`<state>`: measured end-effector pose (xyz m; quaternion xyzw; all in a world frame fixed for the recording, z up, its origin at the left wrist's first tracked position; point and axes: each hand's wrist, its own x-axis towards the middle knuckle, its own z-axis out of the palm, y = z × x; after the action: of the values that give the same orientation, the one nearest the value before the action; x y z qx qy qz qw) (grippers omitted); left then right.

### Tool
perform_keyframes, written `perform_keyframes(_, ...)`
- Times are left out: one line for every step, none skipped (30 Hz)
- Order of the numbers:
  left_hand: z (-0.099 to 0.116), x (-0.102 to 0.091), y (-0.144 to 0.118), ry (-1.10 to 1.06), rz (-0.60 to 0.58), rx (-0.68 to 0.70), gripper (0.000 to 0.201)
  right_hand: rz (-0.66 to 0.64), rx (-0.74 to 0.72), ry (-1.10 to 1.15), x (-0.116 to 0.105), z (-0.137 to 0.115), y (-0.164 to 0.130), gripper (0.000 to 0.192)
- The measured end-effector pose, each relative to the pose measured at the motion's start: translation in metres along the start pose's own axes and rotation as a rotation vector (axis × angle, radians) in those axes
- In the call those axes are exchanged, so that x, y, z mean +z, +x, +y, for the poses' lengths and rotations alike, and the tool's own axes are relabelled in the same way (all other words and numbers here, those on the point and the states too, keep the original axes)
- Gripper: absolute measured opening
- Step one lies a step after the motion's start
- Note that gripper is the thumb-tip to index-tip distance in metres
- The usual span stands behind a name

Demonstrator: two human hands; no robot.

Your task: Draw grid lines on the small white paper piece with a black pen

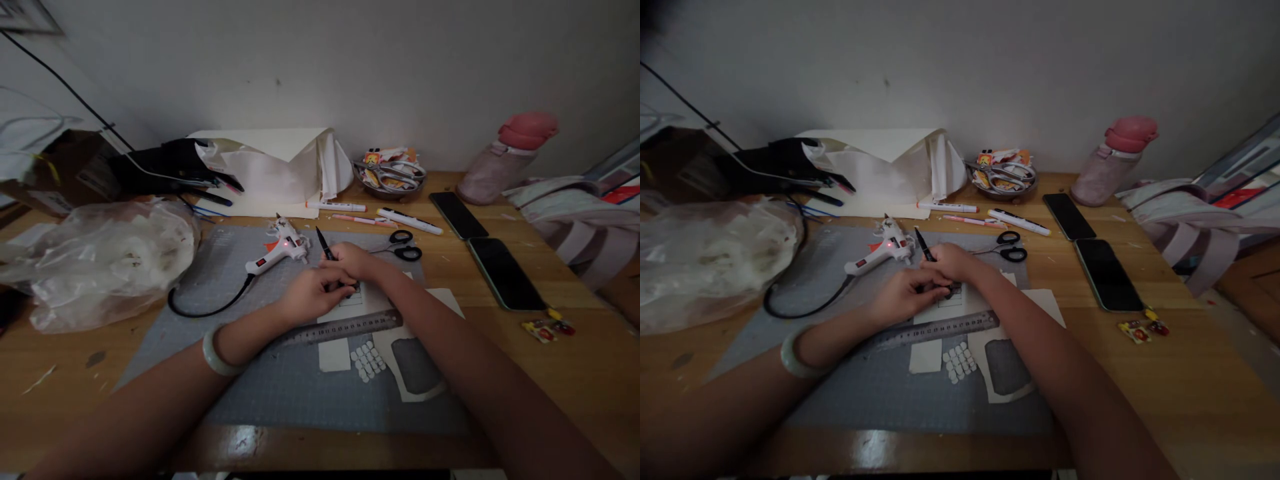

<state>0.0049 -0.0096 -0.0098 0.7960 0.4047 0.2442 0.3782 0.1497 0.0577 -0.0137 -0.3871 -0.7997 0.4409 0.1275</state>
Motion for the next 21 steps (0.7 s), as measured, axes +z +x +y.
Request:
perform_keyframes(-0.0002, 0.0002, 0.0000, -0.010, -0.001, 0.000, 0.016, -0.001, -0.003, -0.002, 0.0001, 0.0002, 0.0002, 0.026)
perform_keyframes(-0.0004, 0.0004, 0.0001, -0.020, -0.001, 0.000, 0.016, -0.001, -0.003, -0.005, 0.0002, 0.0004, 0.0005, 0.025)
perform_keyframes(-0.0005, 0.0005, 0.0001, -0.028, -0.001, 0.002, 0.016, -0.001, 0.000, -0.008, 0.0003, 0.0006, 0.0007, 0.025)
perform_keyframes(-0.0005, 0.0005, 0.0001, -0.031, -0.001, 0.003, 0.016, 0.000, 0.004, -0.010, 0.0003, 0.0008, 0.0009, 0.025)
perform_keyframes(-0.0004, 0.0004, 0.0001, -0.030, 0.000, 0.001, 0.016, 0.000, 0.008, -0.011, 0.0004, 0.0009, 0.0011, 0.025)
perform_keyframes(-0.0002, 0.0002, 0.0000, -0.027, 0.000, -0.003, 0.016, 0.001, 0.010, -0.010, 0.0004, 0.0010, 0.0011, 0.025)
perform_keyframes(0.0000, 0.0001, 0.0000, -0.024, 0.000, -0.008, 0.016, 0.000, 0.010, -0.006, 0.0003, 0.0010, 0.0011, 0.024)
perform_keyframes(0.0001, -0.0001, -0.0001, -0.022, 0.001, -0.012, 0.016, 0.000, 0.006, 0.001, 0.0002, 0.0010, 0.0011, 0.024)
perform_keyframes(0.0002, -0.0001, -0.0001, -0.020, 0.000, -0.015, 0.016, -0.001, 0.003, 0.007, 0.0001, 0.0009, 0.0010, 0.024)
perform_keyframes(0.0002, -0.0002, -0.0001, -0.020, 0.000, -0.015, 0.016, -0.004, 0.002, 0.012, -0.0001, 0.0008, 0.0008, 0.024)
perform_keyframes(0.0002, -0.0001, 0.0000, -0.020, 0.001, -0.013, 0.016, -0.009, 0.004, 0.017, -0.0002, 0.0006, 0.0006, 0.024)
perform_keyframes(0.0001, 0.0000, 0.0000, -0.020, 0.003, -0.009, 0.016, -0.012, 0.006, 0.023, -0.0004, 0.0005, 0.0004, 0.024)
perform_keyframes(0.0001, 0.0000, 0.0001, -0.020, 0.005, -0.007, 0.016, -0.015, 0.008, 0.027, -0.0004, 0.0003, 0.0001, 0.024)
perform_keyframes(0.0002, 0.0001, 0.0001, -0.020, 0.007, -0.005, 0.016, -0.019, 0.012, 0.030, -0.0004, 0.0002, -0.0001, 0.023)
perform_keyframes(0.0004, 0.0000, 0.0000, -0.021, 0.011, -0.003, 0.016, -0.020, 0.017, 0.034, -0.0002, 0.0000, -0.0004, 0.022)
perform_keyframes(0.0009, -0.0001, -0.0001, -0.022, 0.012, -0.003, 0.016, -0.018, 0.024, 0.040, 0.0002, -0.0001, -0.0006, 0.021)
perform_keyframes(0.0016, -0.0004, -0.0003, -0.022, 0.011, -0.004, 0.016, -0.013, 0.034, 0.051, 0.0006, -0.0002, -0.0009, 0.021)
perform_keyframes(0.0025, -0.0009, -0.0006, -0.019, 0.009, -0.010, 0.016, -0.001, 0.045, 0.069, 0.0010, -0.0003, -0.0013, 0.020)
perform_keyframes(0.0037, -0.0014, -0.0008, -0.014, 0.004, -0.021, 0.017, 0.020, 0.052, 0.094, 0.0012, -0.0005, -0.0017, 0.020)
perform_keyframes(0.0049, -0.0020, -0.0010, -0.007, -0.003, -0.036, 0.017, 0.052, 0.052, 0.124, 0.0012, -0.0009, -0.0024, 0.019)
perform_keyframes(0.0061, -0.0025, -0.0013, 0.000, -0.011, -0.051, 0.018, 0.101, 0.045, 0.154, 0.0007, -0.0015, -0.0033, 0.019)
